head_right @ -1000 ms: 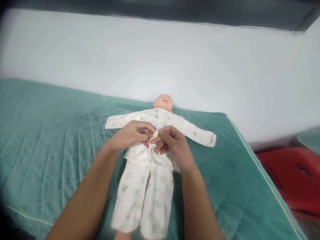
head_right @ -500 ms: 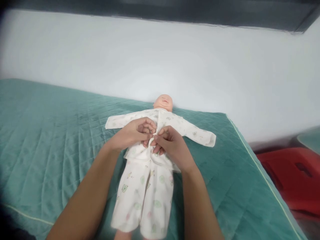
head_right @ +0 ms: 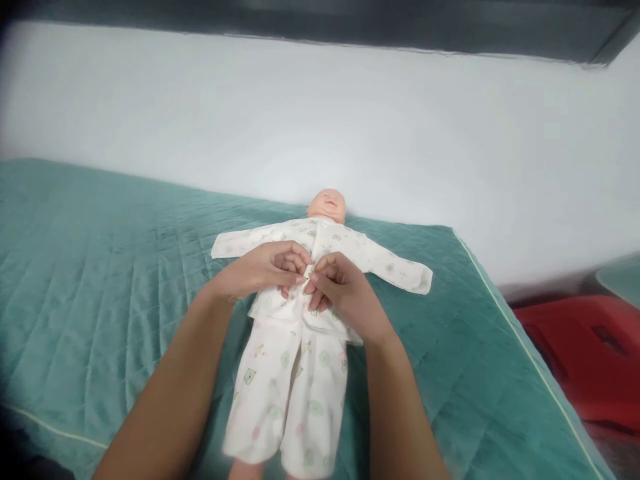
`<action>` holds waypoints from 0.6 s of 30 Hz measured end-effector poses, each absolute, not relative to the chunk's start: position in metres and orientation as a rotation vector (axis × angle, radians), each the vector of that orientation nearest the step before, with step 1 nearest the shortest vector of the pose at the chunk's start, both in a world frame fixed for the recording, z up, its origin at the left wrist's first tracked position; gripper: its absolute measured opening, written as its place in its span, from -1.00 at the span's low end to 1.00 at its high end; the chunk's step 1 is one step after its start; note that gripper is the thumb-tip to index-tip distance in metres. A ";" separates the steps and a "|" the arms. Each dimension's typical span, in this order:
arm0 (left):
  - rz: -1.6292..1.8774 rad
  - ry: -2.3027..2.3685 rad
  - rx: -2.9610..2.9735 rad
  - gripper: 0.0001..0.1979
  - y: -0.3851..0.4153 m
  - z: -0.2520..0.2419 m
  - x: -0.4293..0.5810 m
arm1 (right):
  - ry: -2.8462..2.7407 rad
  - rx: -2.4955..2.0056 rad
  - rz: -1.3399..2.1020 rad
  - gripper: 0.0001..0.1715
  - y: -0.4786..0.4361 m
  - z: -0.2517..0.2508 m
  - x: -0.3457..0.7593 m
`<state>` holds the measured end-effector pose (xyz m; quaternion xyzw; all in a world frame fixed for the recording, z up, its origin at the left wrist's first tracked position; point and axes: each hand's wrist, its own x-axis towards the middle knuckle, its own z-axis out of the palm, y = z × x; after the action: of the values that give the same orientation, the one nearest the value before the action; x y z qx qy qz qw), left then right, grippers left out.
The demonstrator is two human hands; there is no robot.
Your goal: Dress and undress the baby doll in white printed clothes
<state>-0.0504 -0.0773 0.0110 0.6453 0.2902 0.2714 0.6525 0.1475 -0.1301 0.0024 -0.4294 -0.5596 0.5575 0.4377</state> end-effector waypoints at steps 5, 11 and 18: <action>0.593 0.679 1.498 -0.69 -0.076 0.010 -0.053 | -1.357 -1.097 1.397 -0.68 -0.130 0.004 0.147; 0.623 0.710 1.559 -0.73 -0.078 0.012 -0.055 | -1.281 -1.060 1.368 -0.78 -0.129 0.002 0.146; 0.645 0.778 1.537 -0.68 -0.079 0.012 -0.053 | -1.203 -1.219 0.833 -0.81 -0.132 -0.002 0.140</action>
<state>-0.0534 -0.0786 0.0123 0.6646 0.3362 0.2791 0.6060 0.1400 -0.1320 -0.0023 -0.5214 -0.5147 0.3564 0.5798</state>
